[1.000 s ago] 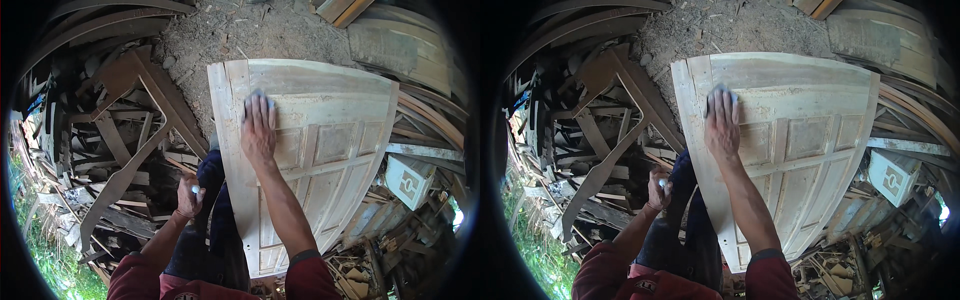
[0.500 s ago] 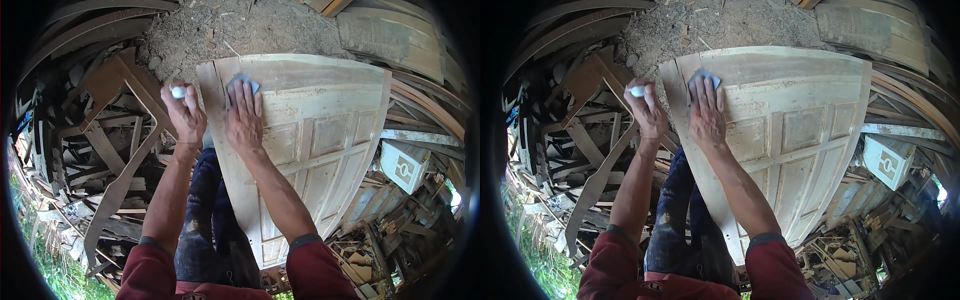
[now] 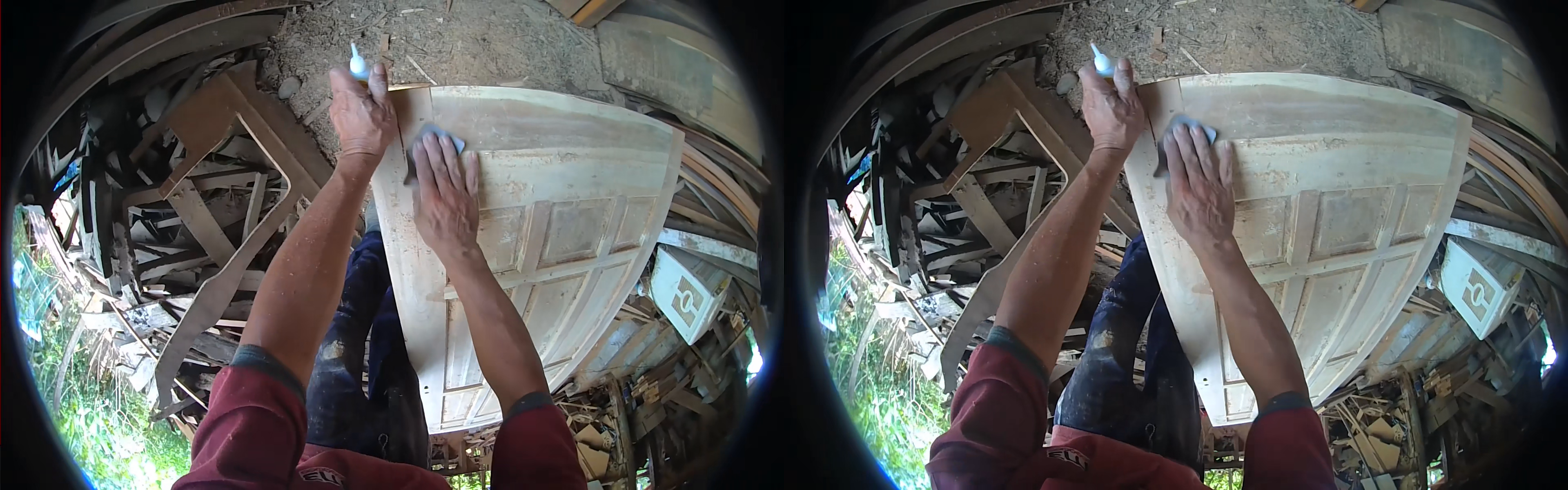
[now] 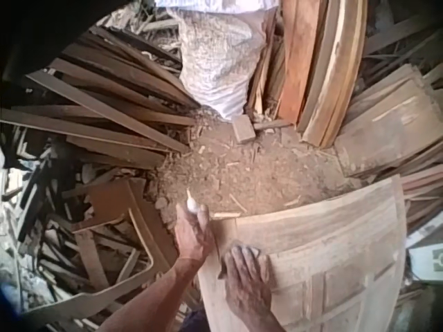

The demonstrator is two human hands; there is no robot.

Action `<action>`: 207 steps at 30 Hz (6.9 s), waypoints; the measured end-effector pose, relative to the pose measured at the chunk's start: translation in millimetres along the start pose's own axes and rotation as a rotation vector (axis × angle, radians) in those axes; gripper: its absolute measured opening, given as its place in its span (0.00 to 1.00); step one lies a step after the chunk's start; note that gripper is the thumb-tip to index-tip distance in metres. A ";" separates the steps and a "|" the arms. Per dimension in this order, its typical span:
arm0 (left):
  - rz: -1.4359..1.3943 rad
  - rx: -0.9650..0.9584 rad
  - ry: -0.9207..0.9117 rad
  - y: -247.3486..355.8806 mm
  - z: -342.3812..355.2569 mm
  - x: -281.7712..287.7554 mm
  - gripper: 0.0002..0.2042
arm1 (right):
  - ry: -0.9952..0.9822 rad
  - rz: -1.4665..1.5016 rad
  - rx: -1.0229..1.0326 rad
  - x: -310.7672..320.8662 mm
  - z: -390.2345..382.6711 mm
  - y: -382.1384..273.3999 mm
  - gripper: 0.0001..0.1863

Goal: The person sands the surface and grooves of a wooden door using a piece of sandpaper and applies adhesive from a small tube to a wooden block.

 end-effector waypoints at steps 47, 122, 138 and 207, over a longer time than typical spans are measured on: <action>0.213 0.035 -0.419 0.2 6.8 1.3 0.36 | -0.186 0.223 -0.667 1.7 -38.7 -62.3 0.46; 0.311 -1.638 -1.370 239.8 -30.6 -296.4 0.29 | 0.772 0.969 -1.799 16.9 152.8 -123.9 0.29; 0.323 -1.785 -1.335 256.3 -34.9 -330.2 0.32 | 0.859 1.091 -2.584 16.2 134.2 -72.4 0.41; -0.177 -1.460 -1.976 263.4 -23.0 -310.5 0.21 | 0.872 0.452 -2.183 28.3 248.7 -75.6 0.35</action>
Point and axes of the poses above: each hand's wrist, its own z-axis towards the middle knuckle, its own x-axis out of the back of the hand, y = z × x, the point moved 2 cm from there along z, towards the middle knuckle, and after that the axes turned 10 degrees about -y, right-handed, at the moved point
